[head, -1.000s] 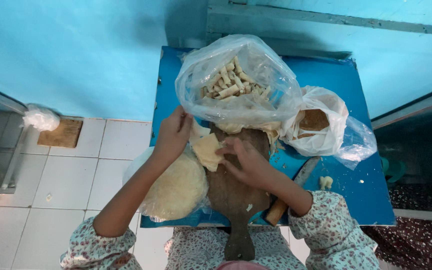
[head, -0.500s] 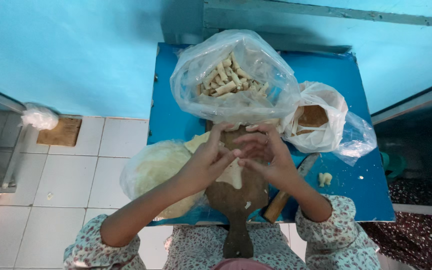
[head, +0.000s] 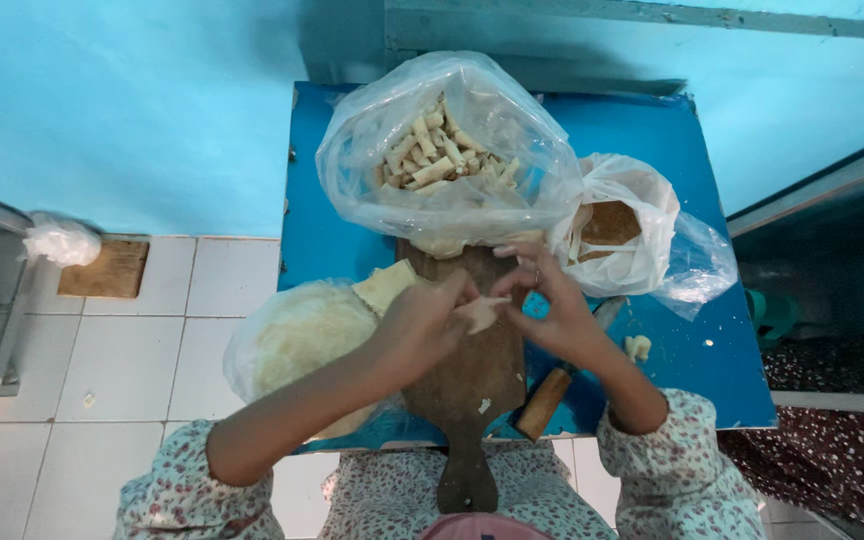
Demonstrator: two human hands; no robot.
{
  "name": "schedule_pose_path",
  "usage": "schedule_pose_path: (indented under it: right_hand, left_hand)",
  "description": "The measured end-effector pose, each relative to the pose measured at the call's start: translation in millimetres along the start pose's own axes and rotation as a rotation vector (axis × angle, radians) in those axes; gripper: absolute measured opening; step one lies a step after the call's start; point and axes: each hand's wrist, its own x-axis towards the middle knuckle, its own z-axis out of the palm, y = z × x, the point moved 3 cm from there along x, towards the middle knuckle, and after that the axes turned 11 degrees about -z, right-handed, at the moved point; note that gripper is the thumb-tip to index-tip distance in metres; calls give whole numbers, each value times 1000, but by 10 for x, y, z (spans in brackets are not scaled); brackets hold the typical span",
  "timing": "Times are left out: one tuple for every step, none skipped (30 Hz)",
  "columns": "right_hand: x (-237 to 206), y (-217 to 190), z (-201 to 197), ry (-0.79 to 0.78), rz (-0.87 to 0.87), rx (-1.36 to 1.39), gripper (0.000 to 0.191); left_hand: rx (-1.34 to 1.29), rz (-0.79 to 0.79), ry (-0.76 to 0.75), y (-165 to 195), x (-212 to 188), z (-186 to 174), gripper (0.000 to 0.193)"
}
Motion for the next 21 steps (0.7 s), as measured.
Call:
schedule_pose_path:
  right_hand:
    - [41, 5, -3, 92, -103, -109, 62]
    - [80, 8, 1, 181, -206, -219, 57]
    - [95, -4, -13, 267, -313, -330, 51]
    - [116, -10, -6, 238, -379, -424, 47]
    - [142, -15, 14, 208, -446, -517, 43]
    - [155, -38, 39, 177, -511, -609, 41]
    - [154, -33, 64, 106, -490, -637, 40]
    - [159, -17, 93, 35, -471, -665, 40]
    - [158, 1, 120, -35, -450, -692, 40]
    - [139, 8, 113, -38, -432, -648, 37]
    - [116, 11, 100, -41, -413, -603, 34]
    - [105, 20, 94, -45, -397, -557, 31]
    - [97, 34, 88, -43, -374, -515, 33]
    - [92, 50, 78, -38, -353, -472, 34]
    - [90, 70, 66, -35, -332, -430, 36]
    - [86, 89, 58, -63, -316, -431, 34]
    - [76, 108, 46, -89, -299, -433, 32]
    - [66, 131, 37, -114, -280, -434, 30]
    - [55, 142, 20, -122, -305, -452, 38]
    - [45, 157, -12, -130, -330, -469, 46]
    - [35, 171, -36, -137, -354, -485, 56]
  left_hand:
    - [36, -17, 9, -39, 46, 6, 17]
    - [150, 93, 86, -54, 108, -8, 17]
    - [264, 204, 165, -81, 179, -22, 17]
    - [379, 315, 246, -110, 221, -17, 18]
    - [483, 335, 224, -163, 259, 40, 17]
    - [586, 353, 200, -219, 301, 111, 16]
    - [686, 372, 175, -278, 336, 187, 15]
    - [730, 401, 181, -329, 343, 254, 14]
    - [775, 430, 187, -371, 315, 326, 14]
    - [818, 458, 188, -412, 285, 382, 14]
    - [774, 450, 138, -460, 270, 410, 15]
    - [730, 438, 89, -502, 250, 417, 16]
    - [686, 425, 41, -529, 232, 416, 18]
    - [643, 452, 77, -521, 215, 388, 18]
    - [601, 479, 114, -500, 204, 351, 18]
    - [558, 506, 153, -467, 193, 305, 18]
    - [520, 520, 159, -429, 186, 262, 19]
    - [482, 535, 164, -383, 180, 214, 21]
    - [443, 550, 170, -332, 173, 163, 22]
    - [401, 477, 120, -307, 198, 105, 24]
    - [359, 404, 70, -292, 219, 27, 26]
